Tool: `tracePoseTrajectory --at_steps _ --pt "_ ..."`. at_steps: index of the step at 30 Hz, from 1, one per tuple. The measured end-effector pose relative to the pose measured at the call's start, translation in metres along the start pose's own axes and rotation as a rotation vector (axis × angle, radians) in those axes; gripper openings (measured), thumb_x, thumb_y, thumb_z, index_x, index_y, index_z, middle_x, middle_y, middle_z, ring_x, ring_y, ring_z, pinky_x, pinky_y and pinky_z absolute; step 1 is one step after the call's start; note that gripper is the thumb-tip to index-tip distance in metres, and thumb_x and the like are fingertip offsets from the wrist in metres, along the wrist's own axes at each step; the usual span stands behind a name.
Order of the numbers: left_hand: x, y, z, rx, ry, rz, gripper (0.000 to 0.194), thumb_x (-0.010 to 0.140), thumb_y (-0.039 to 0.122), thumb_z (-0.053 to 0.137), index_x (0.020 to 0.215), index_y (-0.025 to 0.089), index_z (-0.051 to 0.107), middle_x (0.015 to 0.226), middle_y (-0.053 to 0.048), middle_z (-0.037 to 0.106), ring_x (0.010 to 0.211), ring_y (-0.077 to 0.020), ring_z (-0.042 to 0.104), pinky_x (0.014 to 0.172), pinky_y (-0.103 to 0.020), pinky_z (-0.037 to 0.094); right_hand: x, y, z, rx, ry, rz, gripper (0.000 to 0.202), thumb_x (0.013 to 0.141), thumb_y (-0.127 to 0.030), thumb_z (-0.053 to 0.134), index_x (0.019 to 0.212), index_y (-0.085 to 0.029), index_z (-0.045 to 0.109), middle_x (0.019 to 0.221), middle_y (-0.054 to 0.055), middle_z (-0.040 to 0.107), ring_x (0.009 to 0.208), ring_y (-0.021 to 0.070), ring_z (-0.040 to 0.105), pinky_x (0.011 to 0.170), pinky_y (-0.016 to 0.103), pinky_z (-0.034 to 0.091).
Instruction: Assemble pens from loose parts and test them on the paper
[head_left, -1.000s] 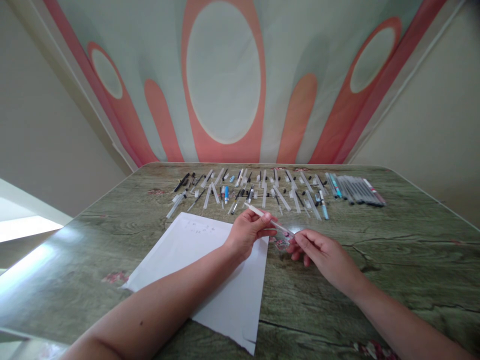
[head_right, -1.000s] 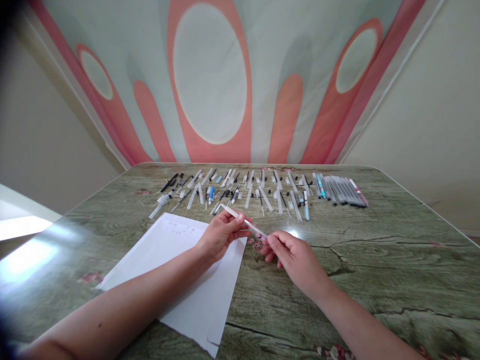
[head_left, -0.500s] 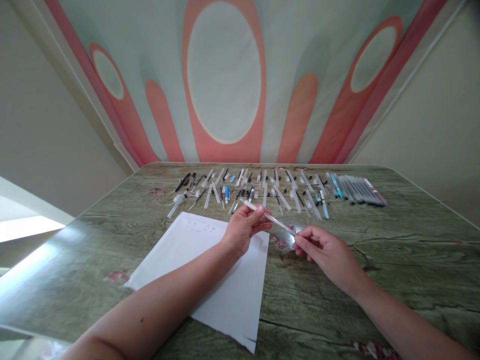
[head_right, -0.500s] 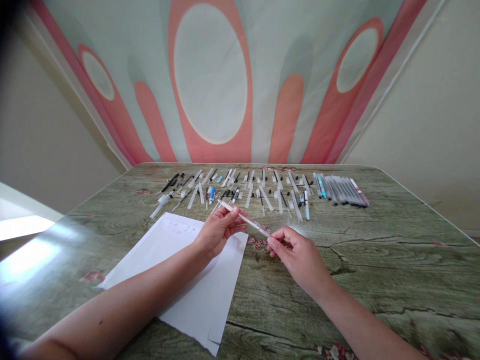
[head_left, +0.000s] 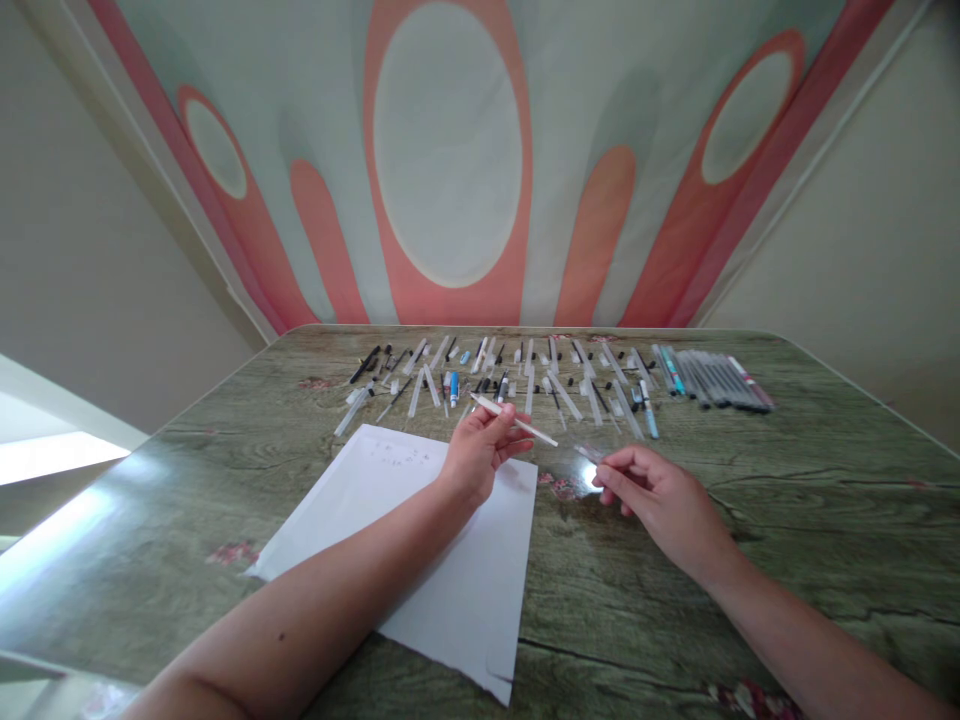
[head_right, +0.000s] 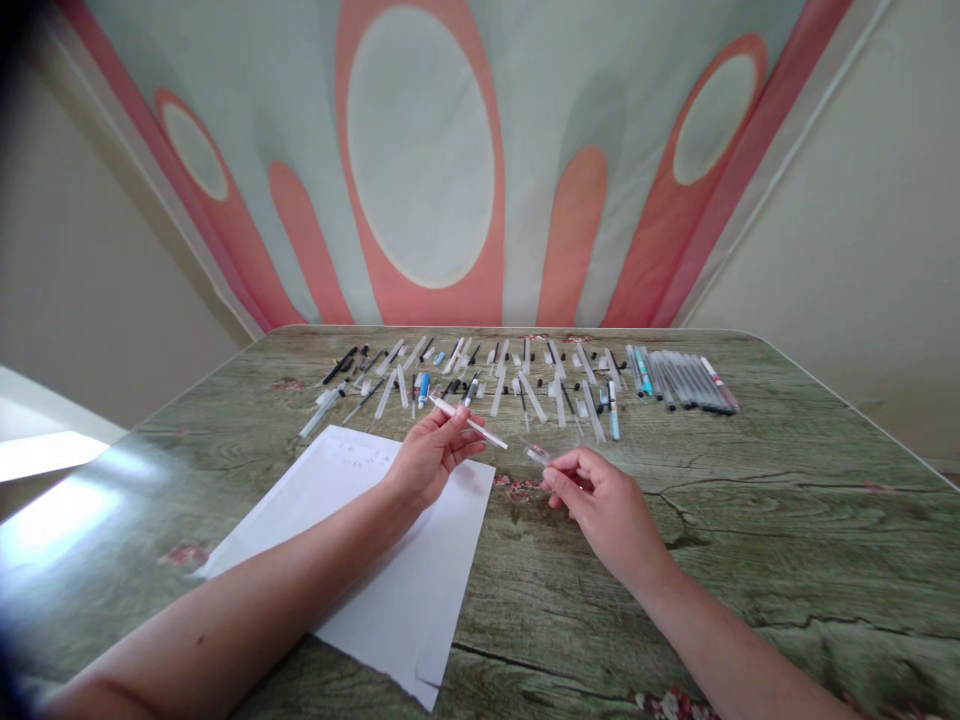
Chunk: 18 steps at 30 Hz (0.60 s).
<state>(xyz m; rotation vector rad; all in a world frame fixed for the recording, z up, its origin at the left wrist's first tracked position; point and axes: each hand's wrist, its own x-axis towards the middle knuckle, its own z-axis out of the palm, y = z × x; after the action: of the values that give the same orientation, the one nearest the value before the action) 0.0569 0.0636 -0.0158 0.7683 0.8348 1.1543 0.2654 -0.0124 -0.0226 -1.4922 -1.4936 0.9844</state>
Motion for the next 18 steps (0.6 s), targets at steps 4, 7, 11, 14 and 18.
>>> tracePoseTrajectory --at_steps 4,7,11,14,18 --pt "-0.003 -0.004 0.002 0.039 -0.074 -0.043 0.016 0.08 0.022 0.066 0.087 0.012 0.056 0.086 -0.008 0.066 0.072 -0.0151 0.066 0.063 -0.025 0.055 0.002 0.003 0.001 0.047 0.006 0.007 0.025 0.082 -0.044 0.059 0.086 -0.019 0.059 0.065 0.0 0.064 0.057 0.0127 0.056 0.052 0.024 0.043" --pt "-0.008 -0.005 0.006 0.047 -0.15 -0.089 0.02 0.077 0.021 0.068 0.091 0.012 0.057 0.084 -0.007 0.065 0.078 -0.0184 0.067 0.064 -0.027 0.055 0.003 0.003 0.003 0.125 -0.018 0.022 0.024 0.082 -0.042 0.06 0.086 -0.018 0.059 0.066 0.001 0.064 0.057 0.012 0.055 0.051 0.023 0.042" --pt "-0.015 -0.006 0.011 0.068 -0.266 -0.153 0.028 0.073 0.021 0.072 0.097 0.011 0.059 0.083 -0.006 0.065 0.076 -0.0181 0.067 0.067 -0.029 0.054 0.003 0.0 0.007 0.23 -0.08 0.061 0.026 0.082 -0.043 0.059 0.085 -0.017 0.061 0.069 0.002 0.065 0.058 0.0116 0.056 0.05 0.022 0.041" --pt "-0.018 -0.009 0.012 0.083 -0.336 -0.184 0.032 0.071 0.022 0.074 0.097 0.011 0.061 0.081 -0.006 0.065 0.073 -0.0173 0.067 0.07 -0.032 0.054 0.001 -0.004 0.01 0.224 -0.12 0.058 0.026 0.083 -0.042 0.058 0.085 -0.016 0.062 0.069 0.002 0.065 0.058 0.0116 0.056 0.05 0.022 0.041" --pt "-0.018 -0.011 0.013 0.1 -0.36 -0.183 0.03 0.07 0.024 0.075 0.093 0.01 0.062 0.081 -0.007 0.066 0.072 -0.0169 0.066 0.07 -0.033 0.054 0.0 -0.005 0.01 0.194 -0.133 0.045 0.026 0.083 -0.042 0.058 0.084 -0.017 0.061 0.069 0.002 0.065 0.059 0.012 0.057 0.051 0.023 0.042"
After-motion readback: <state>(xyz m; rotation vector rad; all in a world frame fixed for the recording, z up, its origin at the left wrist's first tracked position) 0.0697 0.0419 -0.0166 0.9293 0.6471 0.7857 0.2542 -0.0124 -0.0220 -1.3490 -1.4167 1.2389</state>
